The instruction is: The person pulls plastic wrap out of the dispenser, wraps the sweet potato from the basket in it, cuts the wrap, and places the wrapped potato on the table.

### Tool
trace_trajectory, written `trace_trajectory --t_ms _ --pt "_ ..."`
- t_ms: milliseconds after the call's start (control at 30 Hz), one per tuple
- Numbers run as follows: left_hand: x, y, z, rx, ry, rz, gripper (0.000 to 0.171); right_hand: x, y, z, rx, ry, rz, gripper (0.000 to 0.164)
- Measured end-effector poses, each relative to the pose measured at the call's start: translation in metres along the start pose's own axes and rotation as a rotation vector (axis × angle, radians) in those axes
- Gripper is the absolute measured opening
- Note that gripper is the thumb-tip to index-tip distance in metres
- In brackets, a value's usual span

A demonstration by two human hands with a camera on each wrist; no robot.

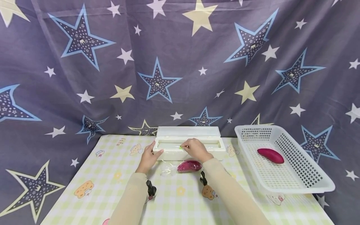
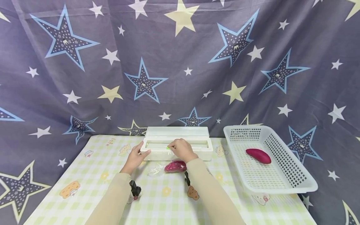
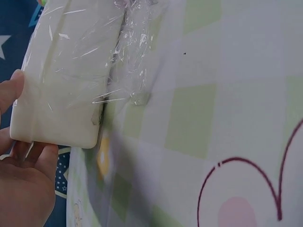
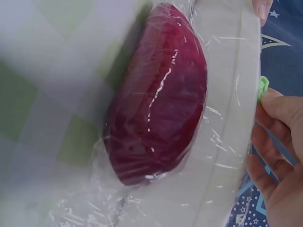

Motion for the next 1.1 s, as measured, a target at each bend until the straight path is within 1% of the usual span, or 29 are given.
trace_trajectory --t_ms 233,433,633,733,767,867,967,1000,1100 --pt "0.000 0.001 -0.003 -0.002 0.012 0.001 0.080 -0.005 -0.002 -0.005 -0.013 -0.017 -0.004 0.015" --pt "0.000 0.002 -0.001 -0.009 0.034 0.010 0.079 -0.011 -0.004 -0.003 -0.041 -0.054 -0.011 0.015" --pt "0.001 0.000 0.000 -0.024 0.026 0.016 0.080 -0.016 -0.009 -0.003 -0.055 -0.111 -0.058 0.015" --pt "0.001 0.000 -0.001 -0.020 0.027 0.018 0.080 -0.017 -0.011 -0.005 -0.052 -0.138 -0.079 0.015" --pt "0.001 0.000 -0.001 -0.015 0.030 0.020 0.080 -0.020 -0.013 -0.002 -0.030 -0.146 -0.074 0.014" --pt "0.001 0.000 -0.002 -0.017 0.028 0.025 0.079 -0.021 -0.013 -0.005 -0.030 -0.167 -0.087 0.014" --pt "0.001 0.000 -0.003 -0.012 0.036 0.027 0.079 -0.025 -0.014 -0.005 -0.060 -0.175 -0.103 0.014" --pt "0.001 0.000 -0.003 -0.016 0.036 0.025 0.079 -0.023 -0.012 -0.008 -0.090 -0.173 -0.118 0.014" --pt "0.002 0.000 -0.004 -0.004 0.040 0.031 0.079 -0.027 -0.015 -0.008 -0.112 -0.163 -0.124 0.015"
Point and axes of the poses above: each hand's wrist, its own y-axis away from the middle knuckle, its own x-axis out of the back of the hand, z = x × y, the point moved 10 cm from there along -y, towards the middle knuckle, and after that the axes turned 14 degrees about -x, right-handed, at the moved point
